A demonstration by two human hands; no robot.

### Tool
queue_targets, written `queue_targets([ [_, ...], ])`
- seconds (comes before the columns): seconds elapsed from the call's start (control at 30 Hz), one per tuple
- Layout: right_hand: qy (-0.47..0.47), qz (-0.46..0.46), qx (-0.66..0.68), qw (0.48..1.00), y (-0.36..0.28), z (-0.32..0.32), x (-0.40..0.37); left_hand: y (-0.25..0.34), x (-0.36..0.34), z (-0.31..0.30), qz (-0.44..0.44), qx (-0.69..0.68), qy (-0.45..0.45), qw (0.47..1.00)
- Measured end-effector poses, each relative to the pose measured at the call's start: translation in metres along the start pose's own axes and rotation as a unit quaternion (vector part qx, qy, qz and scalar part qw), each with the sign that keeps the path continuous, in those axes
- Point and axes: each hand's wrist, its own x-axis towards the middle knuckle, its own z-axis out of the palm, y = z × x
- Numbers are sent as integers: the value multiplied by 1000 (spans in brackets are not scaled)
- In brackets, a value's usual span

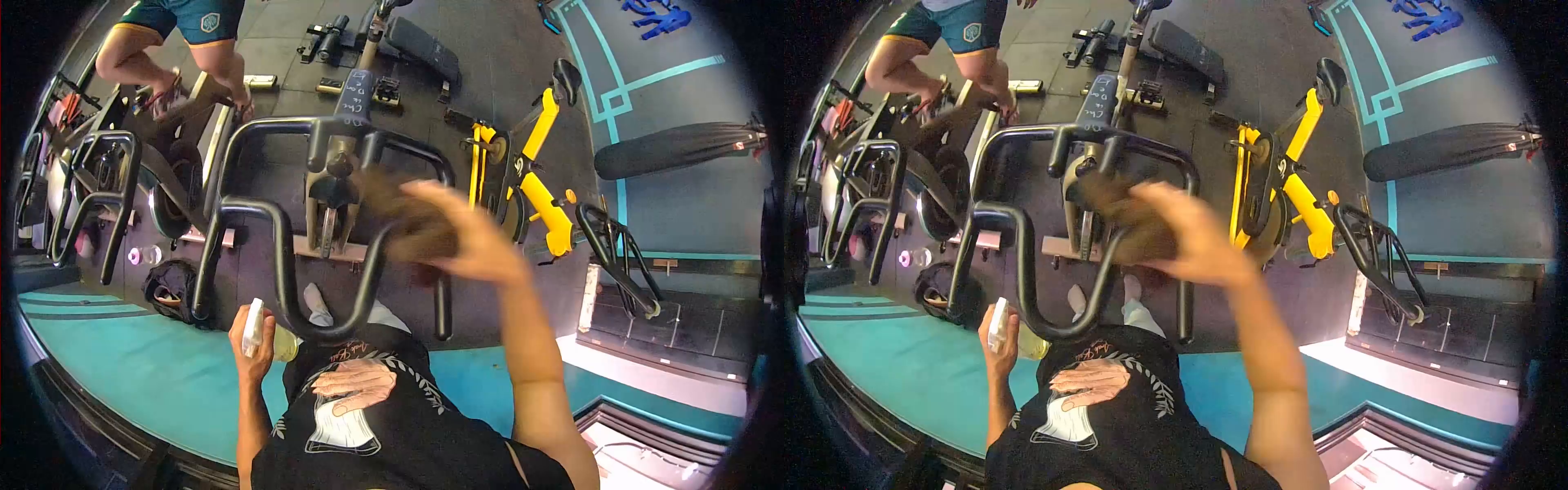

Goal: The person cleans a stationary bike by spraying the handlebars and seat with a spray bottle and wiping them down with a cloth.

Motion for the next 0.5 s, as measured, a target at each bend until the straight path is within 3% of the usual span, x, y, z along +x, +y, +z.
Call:
queue_targets([
  [0.03,-46,19,-68,996,30,53,15,4,-4,2,-4,5,2,1000],
  [0.07,18,49,-21,998,54,109,20,3,-11,4,-2,10,2,1000],
  [0.1,-21,113,13,993,33,104,43,-4,-20,4,-12,3,23,1000],
  [0.17,-68,134,-28,988,35,113,57,-4,-21,12,-20,-1,51,999],
  [0.23,-68,89,-94,989,23,115,59,3,-28,12,-66,-24,59,996],
  [0.3,-22,-14,-109,994,0,122,44,3,-26,19,-24,-3,53,998],
  [0.37,-82,-81,-27,993,-35,132,10,12,-27,26,-35,-40,48,997],
  [0.43,2,-103,79,991,-58,139,-22,-2,-33,24,-46,-26,59,997],
  [0.5,-5,-148,46,988,-35,140,-34,8,-29,27,-50,-33,85,995],
])
